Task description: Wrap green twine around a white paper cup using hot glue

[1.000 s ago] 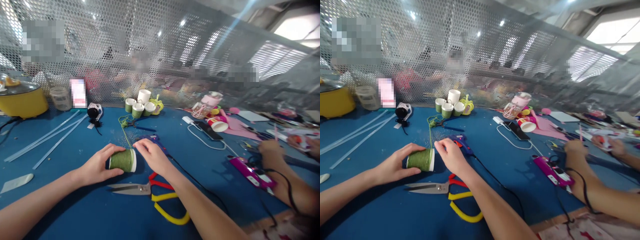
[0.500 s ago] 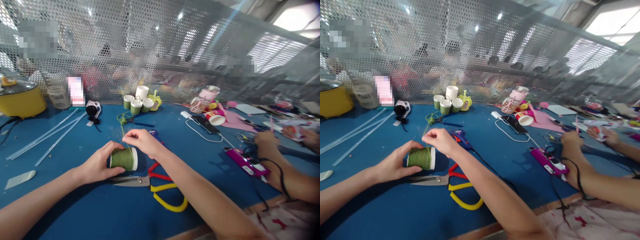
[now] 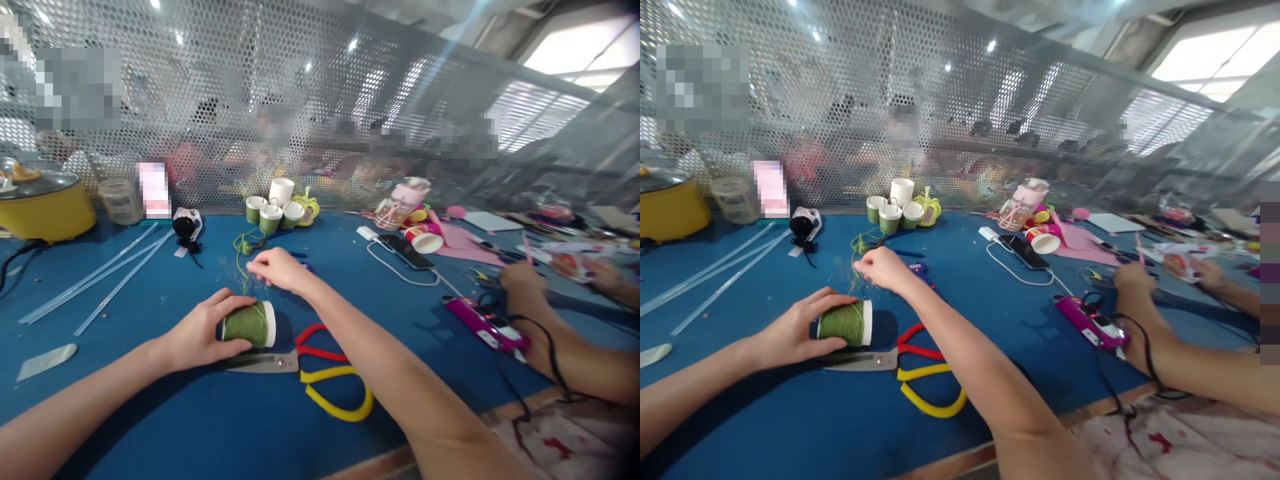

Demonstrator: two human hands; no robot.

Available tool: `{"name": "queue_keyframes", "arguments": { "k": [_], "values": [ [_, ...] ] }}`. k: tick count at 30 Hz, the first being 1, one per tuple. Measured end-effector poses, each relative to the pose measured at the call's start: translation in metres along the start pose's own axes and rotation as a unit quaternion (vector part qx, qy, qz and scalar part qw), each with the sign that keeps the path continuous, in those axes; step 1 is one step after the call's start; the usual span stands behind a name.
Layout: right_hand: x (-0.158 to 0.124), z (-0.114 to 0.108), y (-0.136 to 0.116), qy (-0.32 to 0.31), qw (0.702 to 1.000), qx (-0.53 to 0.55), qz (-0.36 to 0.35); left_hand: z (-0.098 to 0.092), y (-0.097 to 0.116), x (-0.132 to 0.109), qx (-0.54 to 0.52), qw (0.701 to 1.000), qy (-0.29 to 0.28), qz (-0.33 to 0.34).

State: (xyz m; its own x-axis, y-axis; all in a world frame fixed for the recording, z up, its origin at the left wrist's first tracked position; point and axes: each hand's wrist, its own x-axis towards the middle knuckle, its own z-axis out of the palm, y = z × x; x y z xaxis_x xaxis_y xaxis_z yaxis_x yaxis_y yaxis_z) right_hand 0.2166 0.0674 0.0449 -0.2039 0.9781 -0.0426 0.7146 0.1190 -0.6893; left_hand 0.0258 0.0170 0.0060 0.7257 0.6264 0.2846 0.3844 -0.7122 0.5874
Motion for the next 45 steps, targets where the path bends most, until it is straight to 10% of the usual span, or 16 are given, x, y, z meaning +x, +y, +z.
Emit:
{"name": "queue_keyframes", "arguments": {
  "k": [6, 13, 20, 30, 45],
  "values": [
    [-0.036, -0.044, 0.042, 0.146, 0.979, -0.129, 0.056, -0.001, -0.005, 0.001, -0.002, 0.999, 0.038, -0.001],
    [-0.047, -0.027, 0.077, 0.141, 0.970, -0.159, 0.122, -0.003, -0.008, 0.002, 0.012, 0.998, 0.053, -0.006],
    [-0.053, -0.032, 0.061, 0.164, 0.974, -0.080, 0.132, -0.005, -0.012, 0.004, 0.010, 0.998, 0.057, -0.002],
    [-0.091, -0.030, 0.017, 0.026, 0.986, 0.149, 0.071, -0.012, -0.015, 0.006, 0.006, 0.998, 0.052, -0.017],
    [-0.108, -0.026, 0.007, 0.061, 0.997, 0.021, 0.044, -0.014, -0.022, 0.007, -0.007, 0.995, 0.074, -0.063]
  ]
}}
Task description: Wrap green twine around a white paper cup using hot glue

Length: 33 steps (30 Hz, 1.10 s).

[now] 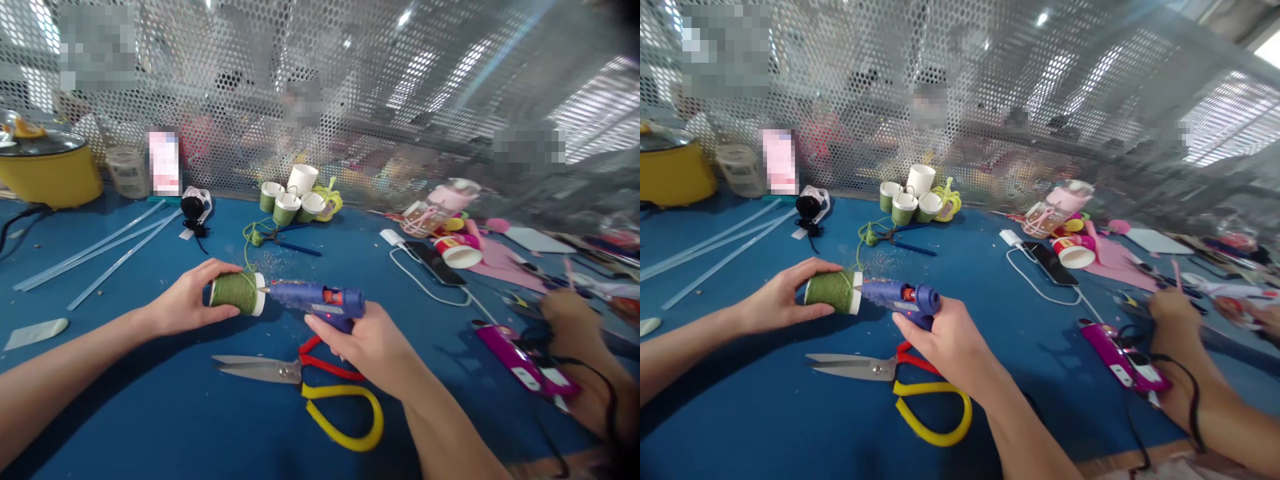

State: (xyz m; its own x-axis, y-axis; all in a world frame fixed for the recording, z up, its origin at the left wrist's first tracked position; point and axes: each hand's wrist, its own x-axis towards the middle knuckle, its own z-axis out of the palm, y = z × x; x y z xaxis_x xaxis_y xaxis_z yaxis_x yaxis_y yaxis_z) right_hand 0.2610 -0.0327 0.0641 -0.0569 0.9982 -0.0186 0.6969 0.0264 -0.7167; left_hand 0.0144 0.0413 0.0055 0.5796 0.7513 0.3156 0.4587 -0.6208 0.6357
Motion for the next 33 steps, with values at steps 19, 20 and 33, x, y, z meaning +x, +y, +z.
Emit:
{"name": "queue_keyframes", "arguments": {
  "k": [19, 20, 33],
  "values": [
    [0.0017, 0.0016, 0.0031, 0.024, 0.993, -0.097, -0.064, 0.0013, -0.0001, -0.0002, 0.011, 0.999, -0.002, 0.030],
    [0.0019, 0.0015, 0.0032, 0.026, 0.993, -0.099, -0.065, 0.0014, -0.0004, -0.0004, 0.012, 0.999, -0.005, 0.037],
    [0.0028, 0.0007, 0.0032, 0.028, 0.994, -0.100, -0.043, 0.0025, -0.0013, -0.0037, 0.029, 0.995, -0.003, 0.095]
  ]
}}
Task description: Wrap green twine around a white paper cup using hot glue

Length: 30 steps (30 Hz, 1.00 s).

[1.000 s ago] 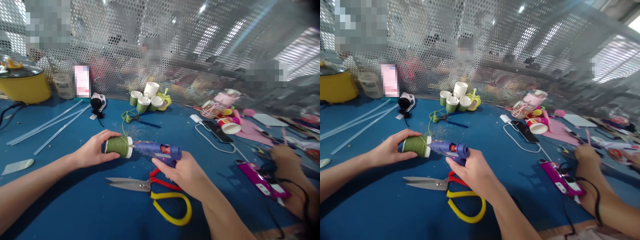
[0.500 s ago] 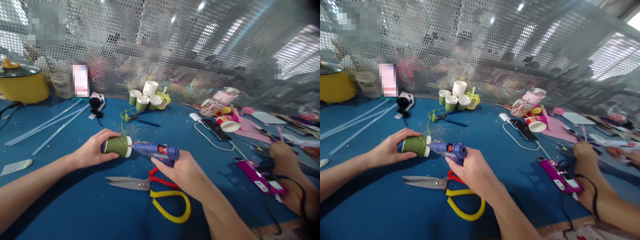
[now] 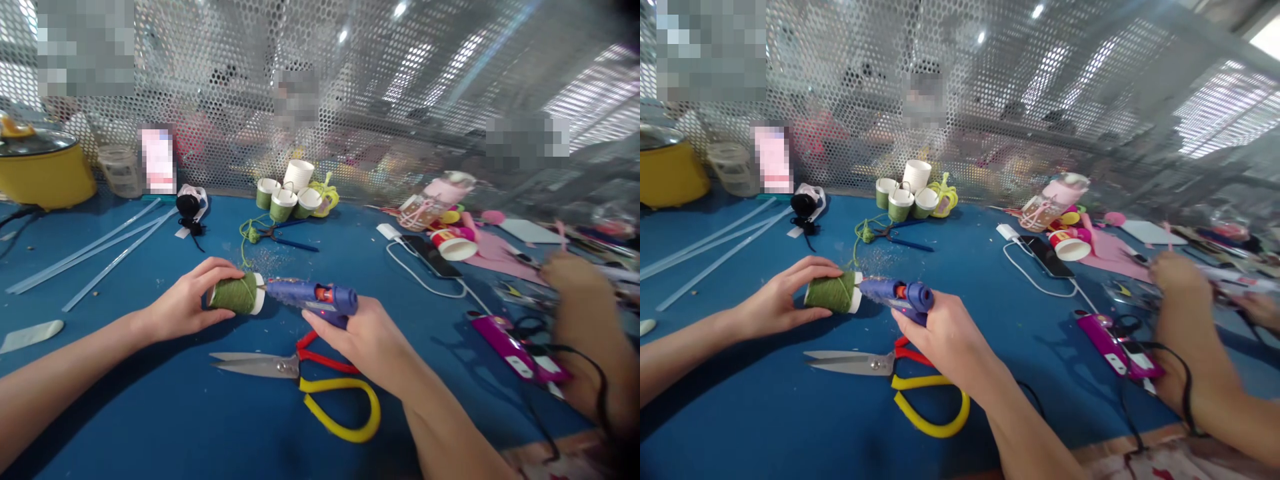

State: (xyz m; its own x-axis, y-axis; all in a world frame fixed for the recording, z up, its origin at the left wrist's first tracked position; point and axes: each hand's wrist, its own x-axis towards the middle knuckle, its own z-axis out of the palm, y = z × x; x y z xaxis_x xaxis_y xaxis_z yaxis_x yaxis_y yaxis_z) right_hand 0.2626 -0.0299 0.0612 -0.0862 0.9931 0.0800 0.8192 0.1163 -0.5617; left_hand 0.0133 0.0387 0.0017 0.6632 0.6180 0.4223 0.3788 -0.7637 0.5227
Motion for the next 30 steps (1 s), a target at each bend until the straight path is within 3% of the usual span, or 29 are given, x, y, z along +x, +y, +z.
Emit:
{"name": "queue_keyframes", "arguments": {
  "k": [30],
  "values": [
    [-0.0007, -0.0041, -0.0013, 0.015, 1.000, -0.010, 0.003, 0.0044, 0.0008, -0.0024, 0.041, 0.994, -0.006, 0.102]
  ]
}}
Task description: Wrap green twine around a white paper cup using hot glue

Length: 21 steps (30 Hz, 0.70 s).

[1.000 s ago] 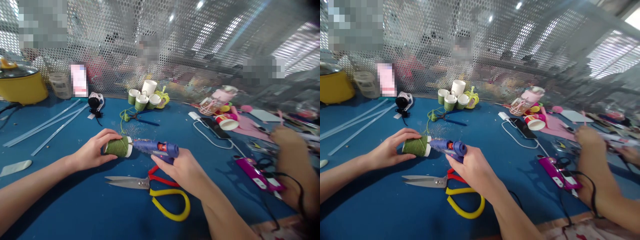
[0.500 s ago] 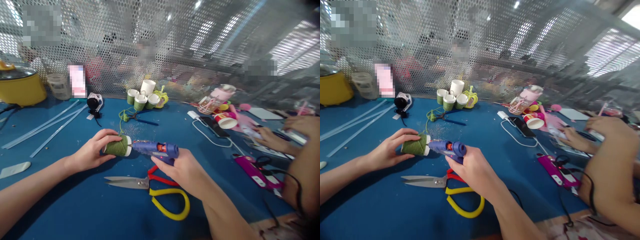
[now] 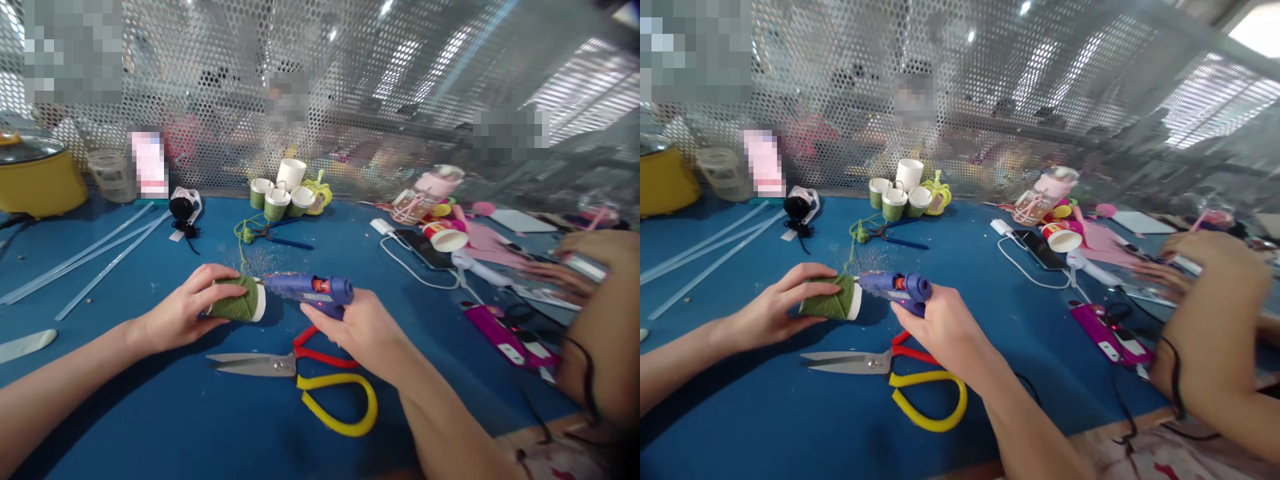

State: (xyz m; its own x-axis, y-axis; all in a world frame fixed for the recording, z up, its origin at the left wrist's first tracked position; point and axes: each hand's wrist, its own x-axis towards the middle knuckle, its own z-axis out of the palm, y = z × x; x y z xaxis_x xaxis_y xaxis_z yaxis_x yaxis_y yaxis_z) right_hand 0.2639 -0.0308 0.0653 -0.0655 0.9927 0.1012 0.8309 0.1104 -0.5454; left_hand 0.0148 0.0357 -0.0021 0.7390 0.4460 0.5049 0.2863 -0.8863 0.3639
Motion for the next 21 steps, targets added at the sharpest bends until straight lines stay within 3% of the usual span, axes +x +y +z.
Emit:
{"name": "queue_keyframes", "arguments": {
  "k": [7, 13, 21],
  "values": [
    [0.0008, 0.0018, 0.0020, -0.003, 1.000, 0.004, 0.003, 0.0006, -0.0002, 0.0005, 0.010, 1.000, 0.002, 0.014],
    [-0.0019, -0.0005, -0.0027, 0.001, 1.000, 0.011, 0.003, -0.0005, -0.0022, -0.0002, 0.014, 1.000, 0.006, -0.016],
    [0.0013, 0.0020, 0.0027, -0.003, 1.000, 0.008, 0.000, 0.0000, 0.0012, 0.0005, 0.009, 1.000, -0.005, 0.021]
  ]
}}
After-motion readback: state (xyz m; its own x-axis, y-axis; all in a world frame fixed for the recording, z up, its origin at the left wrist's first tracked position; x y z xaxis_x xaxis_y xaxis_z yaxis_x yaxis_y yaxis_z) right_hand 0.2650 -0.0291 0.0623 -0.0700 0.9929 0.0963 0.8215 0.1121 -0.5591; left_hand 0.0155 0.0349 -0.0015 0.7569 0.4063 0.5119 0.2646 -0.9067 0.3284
